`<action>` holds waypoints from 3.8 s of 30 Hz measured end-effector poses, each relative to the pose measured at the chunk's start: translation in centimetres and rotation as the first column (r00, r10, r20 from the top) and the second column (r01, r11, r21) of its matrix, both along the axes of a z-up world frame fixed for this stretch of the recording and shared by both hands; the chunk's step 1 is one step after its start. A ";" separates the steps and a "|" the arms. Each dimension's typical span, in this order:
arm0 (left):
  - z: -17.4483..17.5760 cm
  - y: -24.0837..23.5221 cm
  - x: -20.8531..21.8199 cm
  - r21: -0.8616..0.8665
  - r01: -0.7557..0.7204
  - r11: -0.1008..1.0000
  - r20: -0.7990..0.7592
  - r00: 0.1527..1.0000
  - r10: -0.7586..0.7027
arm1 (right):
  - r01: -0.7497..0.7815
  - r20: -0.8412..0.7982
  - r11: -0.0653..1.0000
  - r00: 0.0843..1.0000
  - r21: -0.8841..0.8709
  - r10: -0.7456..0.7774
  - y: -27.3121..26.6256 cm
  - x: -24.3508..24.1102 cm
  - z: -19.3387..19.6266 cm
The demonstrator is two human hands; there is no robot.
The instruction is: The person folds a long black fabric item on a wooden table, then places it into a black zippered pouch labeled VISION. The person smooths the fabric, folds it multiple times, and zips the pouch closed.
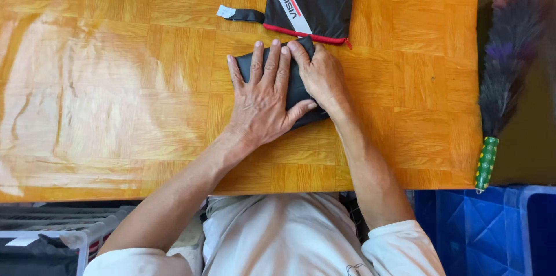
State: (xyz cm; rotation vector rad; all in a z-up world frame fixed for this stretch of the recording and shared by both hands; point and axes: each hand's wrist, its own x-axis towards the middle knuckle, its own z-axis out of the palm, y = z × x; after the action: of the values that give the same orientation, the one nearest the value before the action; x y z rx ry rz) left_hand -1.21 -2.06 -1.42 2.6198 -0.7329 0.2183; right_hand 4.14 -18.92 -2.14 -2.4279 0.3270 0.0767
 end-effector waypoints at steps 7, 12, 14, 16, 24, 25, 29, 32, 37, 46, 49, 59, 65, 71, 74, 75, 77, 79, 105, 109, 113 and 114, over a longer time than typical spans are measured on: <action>0.2 0.0 0.3 0.029 -0.012 1.000 0.016 1.000 0.012 | -0.084 0.003 0.996 0.996 0.005 0.084 -0.3 0.1 0.4; -0.2 0.1 0.4 0.015 -0.002 1.000 -0.009 1.000 0.002 | -0.130 0.105 0.984 0.987 0.121 0.118 -0.5 -0.1 0.8; 0.3 0.1 0.2 0.013 0.002 1.000 -0.020 1.000 -0.001 | -0.122 0.127 0.984 0.986 0.129 0.106 -0.6 -0.4 0.6; 1.5 0.3 0.4 0.020 0.039 0.999 -0.107 0.994 -0.037 | -0.117 0.165 0.983 0.982 0.141 0.093 -0.5 -0.2 0.8; 1.0 1.3 12.3 -0.258 0.281 0.924 0.079 0.960 -0.270 | -0.096 0.130 0.984 0.989 0.147 0.077 -1.0 0.1 -0.2; 0.8 1.4 14.3 -0.196 0.439 0.877 0.228 0.890 -0.394 | -0.154 0.193 0.975 0.974 0.161 0.122 -1.0 0.2 -0.1; -1.3 0.8 16.6 -0.122 0.476 0.871 0.068 0.879 -0.471 | -0.093 0.084 0.989 0.993 0.114 0.084 -1.0 -0.1 0.4; -2.8 1.1 17.2 0.021 0.282 0.959 -0.023 0.959 -0.281 | -0.047 -0.018 0.993 0.999 0.109 0.050 -1.4 0.0 0.5; -2.5 2.4 17.4 0.090 0.199 0.976 -0.045 0.980 -0.196 | -0.067 -0.006 0.987 0.998 0.144 0.068 -1.5 -0.2 0.3; -1.3 2.6 16.7 0.025 0.206 0.978 -0.188 0.962 -0.197 | -0.071 0.012 0.984 0.997 0.161 0.070 -1.7 -1.2 0.4; 0.1 2.7 15.6 -0.030 0.196 0.980 -0.222 0.955 -0.198 | -0.078 0.030 0.981 0.997 0.175 0.074 -1.5 -1.4 0.7; 4.3 3.8 14.1 -0.128 0.228 0.965 -0.351 0.900 -0.259 | 0.045 0.041 0.932 0.997 0.359 -0.064 -1.4 -1.6 2.1; 5.8 4.6 14.0 -0.126 0.215 0.968 -0.462 0.851 -0.249 | -0.033 0.129 0.814 0.990 0.580 -0.052 -1.3 -1.0 3.0; 7.2 4.7 13.0 -0.065 0.184 0.981 -0.497 0.846 -0.192 | -0.025 0.182 0.853 0.980 0.522 -0.082 -2.9 -0.5 1.4; 7.5 4.6 12.9 -0.044 0.182 0.982 -0.479 0.859 -0.181 | -0.030 0.205 0.857 0.975 0.515 -0.089 -2.4 -0.9 2.9; 7.7 4.6 12.8 -0.044 0.169 0.985 -0.485 0.858 -0.169 | -0.028 0.185 0.832 0.979 0.554 -0.090 -2.1 -1.2 3.8; 7.6 4.6 13.0 -0.044 0.156 0.987 -0.487 0.859 -0.158 | -0.027 0.167 0.806 0.982 0.591 -0.089 -2.3 -1.2 4.6; 6.9 4.7 13.6 -0.014 0.134 0.991 -0.470 0.874 -0.125 | 0.005 0.102 0.742 0.990 0.671 -0.099 -3.2 -1.0 4.2; 1.4 2.1 15.1 -0.013 0.189 0.982 -0.186 0.964 -0.188 | 0.020 0.191 0.883 0.974 0.469 -0.123 -6.9 -0.7 -0.7; 2.7 1.6 14.4 -0.009 0.214 0.977 -0.121 0.969 -0.214 | -0.034 0.316 0.935 0.945 0.352 -0.084 -6.3 -1.5 2.3; 2.5 1.9 14.7 -0.144 0.223 0.964 -0.062 0.970 -0.234 | -0.035 0.340 0.971 0.939 0.235 -0.049 -6.8 -2.3 5.0; 2.2 2.0 14.9 -0.178 0.212 0.961 -0.044 0.974 -0.223 | -0.026 0.344 0.991 0.939 0.135 -0.022 -6.6 -2.7 6.3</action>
State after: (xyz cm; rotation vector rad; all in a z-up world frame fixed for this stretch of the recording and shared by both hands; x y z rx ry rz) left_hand 13.65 -0.06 0.76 2.3503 -0.9288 0.1263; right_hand 1.47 -25.55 4.20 -2.2512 0.1529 -0.3145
